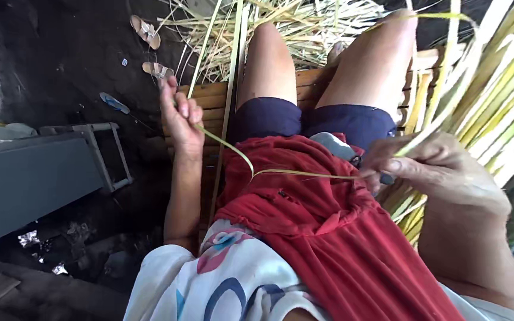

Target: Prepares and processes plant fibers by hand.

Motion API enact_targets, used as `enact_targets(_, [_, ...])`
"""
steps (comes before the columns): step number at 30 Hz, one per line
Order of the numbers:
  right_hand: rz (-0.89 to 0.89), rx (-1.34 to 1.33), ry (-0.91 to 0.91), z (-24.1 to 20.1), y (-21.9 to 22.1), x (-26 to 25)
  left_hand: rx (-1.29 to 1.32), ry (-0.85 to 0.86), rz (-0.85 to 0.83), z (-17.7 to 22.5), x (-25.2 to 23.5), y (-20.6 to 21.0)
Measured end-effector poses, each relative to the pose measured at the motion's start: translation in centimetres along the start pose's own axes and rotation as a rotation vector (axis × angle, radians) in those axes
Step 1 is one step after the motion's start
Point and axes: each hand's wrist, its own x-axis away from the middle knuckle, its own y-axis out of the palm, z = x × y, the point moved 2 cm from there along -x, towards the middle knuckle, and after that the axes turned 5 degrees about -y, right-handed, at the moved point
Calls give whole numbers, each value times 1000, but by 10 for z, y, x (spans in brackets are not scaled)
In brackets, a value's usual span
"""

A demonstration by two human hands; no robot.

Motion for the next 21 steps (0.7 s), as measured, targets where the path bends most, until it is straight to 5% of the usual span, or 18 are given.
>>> enact_targets(8, [-243, 5, 130, -1, -26, 46, -192, 60, 307, 30, 16, -125])
enact_targets(13, [-164, 25, 218, -14, -65, 27, -261, 37, 381, 23, 52, -199])
enact_targets(16, [63, 157, 259, -34, -91, -26, -278, 95, 486, 16, 54, -239])
enact_targets(21, [479, 260, 367, -79, -87, -192, -282, 268, 390, 74, 23, -228])
